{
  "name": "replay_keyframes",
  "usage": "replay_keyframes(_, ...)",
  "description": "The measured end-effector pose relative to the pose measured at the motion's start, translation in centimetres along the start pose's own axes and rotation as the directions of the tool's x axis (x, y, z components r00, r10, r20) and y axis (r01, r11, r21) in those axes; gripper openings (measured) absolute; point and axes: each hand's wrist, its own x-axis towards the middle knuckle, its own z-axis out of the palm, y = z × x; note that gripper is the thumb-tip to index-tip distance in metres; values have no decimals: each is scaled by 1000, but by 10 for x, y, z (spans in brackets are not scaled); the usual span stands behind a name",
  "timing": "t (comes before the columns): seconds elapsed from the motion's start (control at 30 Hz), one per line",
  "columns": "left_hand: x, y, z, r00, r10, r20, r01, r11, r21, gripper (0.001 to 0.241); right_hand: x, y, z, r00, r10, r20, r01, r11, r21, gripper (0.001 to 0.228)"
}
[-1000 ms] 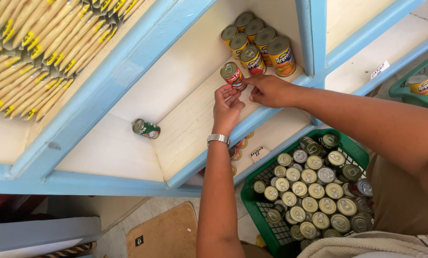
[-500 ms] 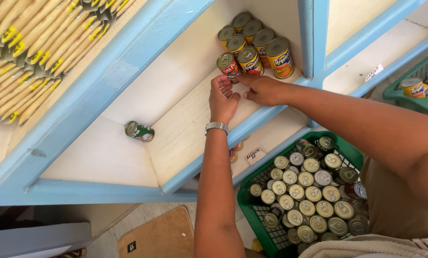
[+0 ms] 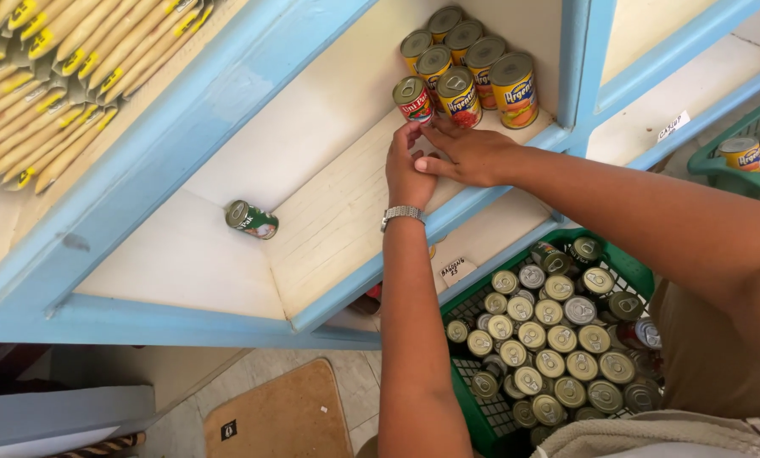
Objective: Arranging canned goods from a crate onto a store shelf.
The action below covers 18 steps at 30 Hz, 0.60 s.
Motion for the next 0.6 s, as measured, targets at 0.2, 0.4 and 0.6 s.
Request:
replay_keyframes(0.2, 4, -16, 6, 999, 48, 7, -49, 999, 13, 60, 12, -3, 4, 997, 69, -25, -69, 998, 2, 89)
replay_keyframes(0.4, 7, -23, 10, 997, 72, 12, -73, 969, 234, 67, 23, -3, 8, 985, 99, -138, -90, 994, 66, 87)
replay_keyframes(0.6, 13, -14, 1, 999, 7, 48, -13, 991, 135, 72, 22, -11, 3, 976, 136, -168, -128, 990, 59, 81)
